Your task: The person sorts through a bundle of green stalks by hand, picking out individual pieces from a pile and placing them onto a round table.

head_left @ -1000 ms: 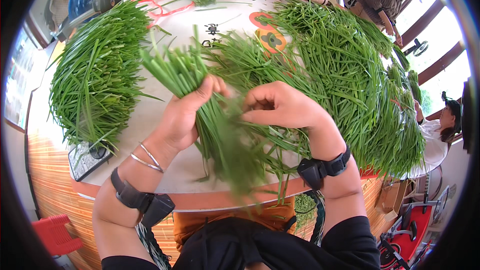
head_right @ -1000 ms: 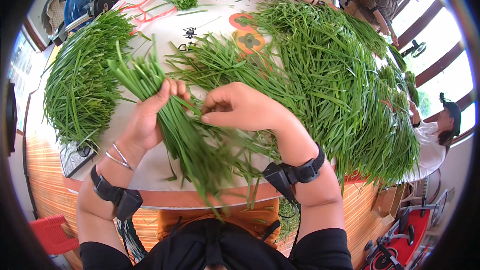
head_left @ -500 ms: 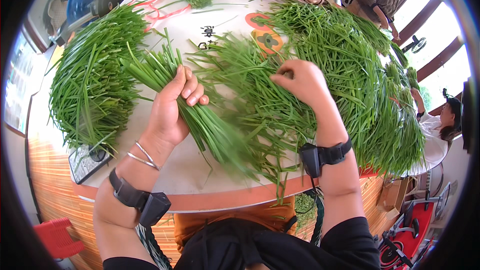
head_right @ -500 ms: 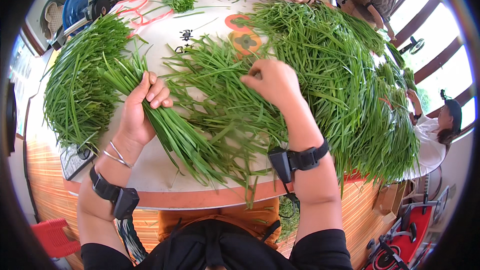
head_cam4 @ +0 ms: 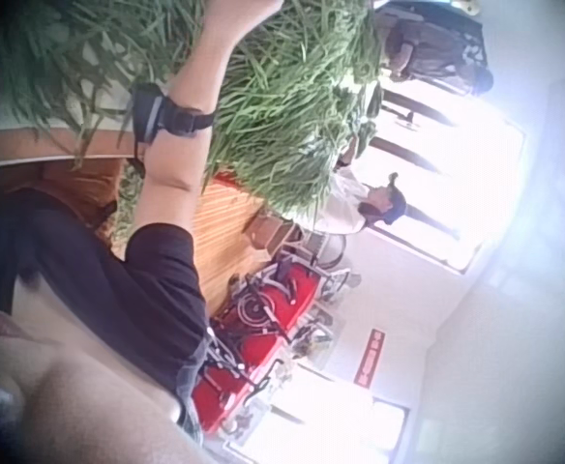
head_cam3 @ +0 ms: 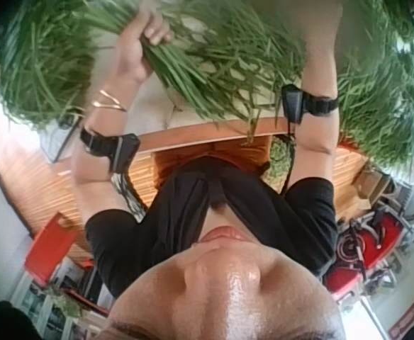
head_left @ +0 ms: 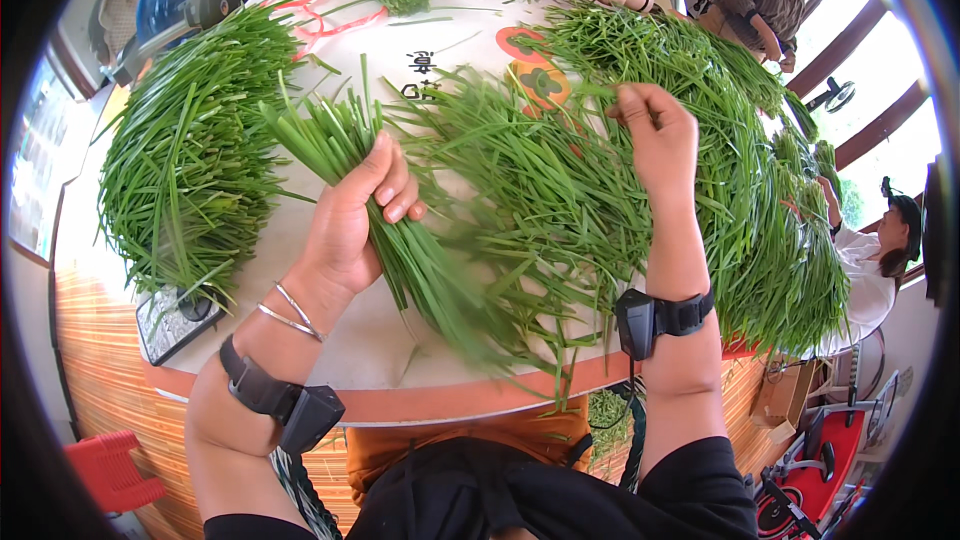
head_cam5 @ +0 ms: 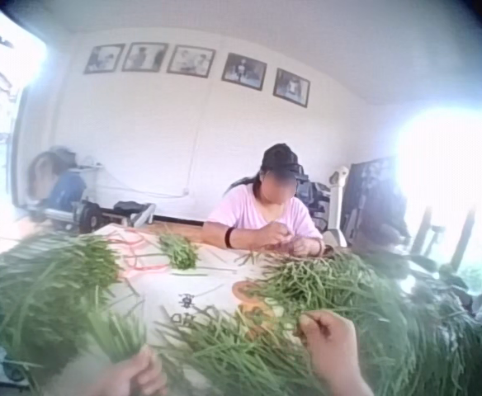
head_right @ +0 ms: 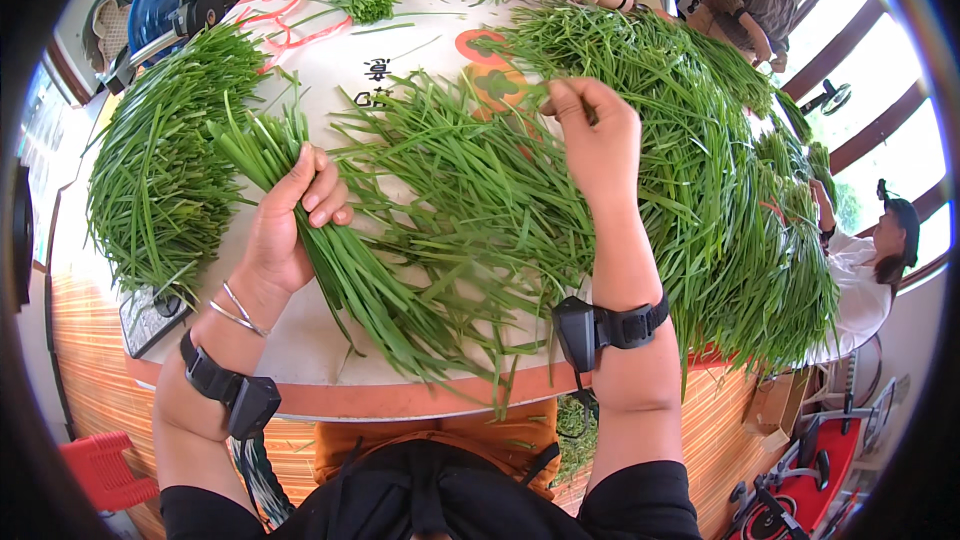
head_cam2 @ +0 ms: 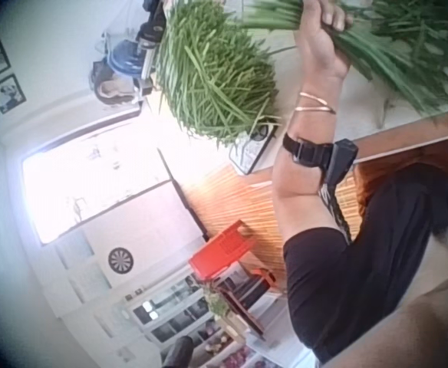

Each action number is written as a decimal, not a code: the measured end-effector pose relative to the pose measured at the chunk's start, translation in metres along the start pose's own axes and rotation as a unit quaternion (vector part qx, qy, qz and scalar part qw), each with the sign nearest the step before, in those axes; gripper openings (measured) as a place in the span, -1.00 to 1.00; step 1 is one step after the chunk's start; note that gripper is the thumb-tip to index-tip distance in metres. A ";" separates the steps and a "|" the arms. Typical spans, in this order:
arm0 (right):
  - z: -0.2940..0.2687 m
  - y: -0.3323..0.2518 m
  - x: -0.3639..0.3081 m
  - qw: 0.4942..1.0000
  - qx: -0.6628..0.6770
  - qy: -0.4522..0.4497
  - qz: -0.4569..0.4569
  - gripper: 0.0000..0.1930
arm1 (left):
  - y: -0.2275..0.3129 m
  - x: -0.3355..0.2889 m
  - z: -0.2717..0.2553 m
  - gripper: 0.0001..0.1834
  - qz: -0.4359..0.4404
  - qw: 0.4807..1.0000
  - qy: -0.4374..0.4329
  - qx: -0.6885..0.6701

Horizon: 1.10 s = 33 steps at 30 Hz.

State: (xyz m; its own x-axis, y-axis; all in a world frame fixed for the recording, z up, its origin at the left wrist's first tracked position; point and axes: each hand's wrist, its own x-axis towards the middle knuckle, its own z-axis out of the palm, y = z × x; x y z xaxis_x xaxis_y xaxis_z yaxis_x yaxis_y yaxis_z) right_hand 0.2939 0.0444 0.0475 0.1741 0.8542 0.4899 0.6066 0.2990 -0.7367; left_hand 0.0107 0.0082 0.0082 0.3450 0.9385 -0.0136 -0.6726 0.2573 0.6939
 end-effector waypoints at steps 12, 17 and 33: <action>0.058 -0.057 -0.056 0.982 0.135 -0.121 -0.047 -0.88 | -0.009 0.002 0.000 -0.77 -0.026 0.999 -0.034 -0.020; 0.060 -0.060 -0.060 0.963 0.050 -0.256 -0.061 -0.89 | -0.004 0.003 -0.009 -0.80 0.030 0.996 -0.043 -0.067; 0.017 0.001 -0.016 0.936 -0.258 -0.240 -0.021 -0.67 | 0.004 -0.001 0.005 -0.67 -0.009 0.999 0.029 -0.045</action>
State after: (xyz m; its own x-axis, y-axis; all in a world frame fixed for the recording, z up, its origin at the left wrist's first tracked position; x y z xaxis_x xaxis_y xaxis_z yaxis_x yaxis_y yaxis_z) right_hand 0.2787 0.0387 0.0308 -0.1510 0.9762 0.1559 0.9206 0.1964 -0.3375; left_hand 0.0114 0.0067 0.0146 0.3215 0.9444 -0.0691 -0.7237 0.2921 0.6253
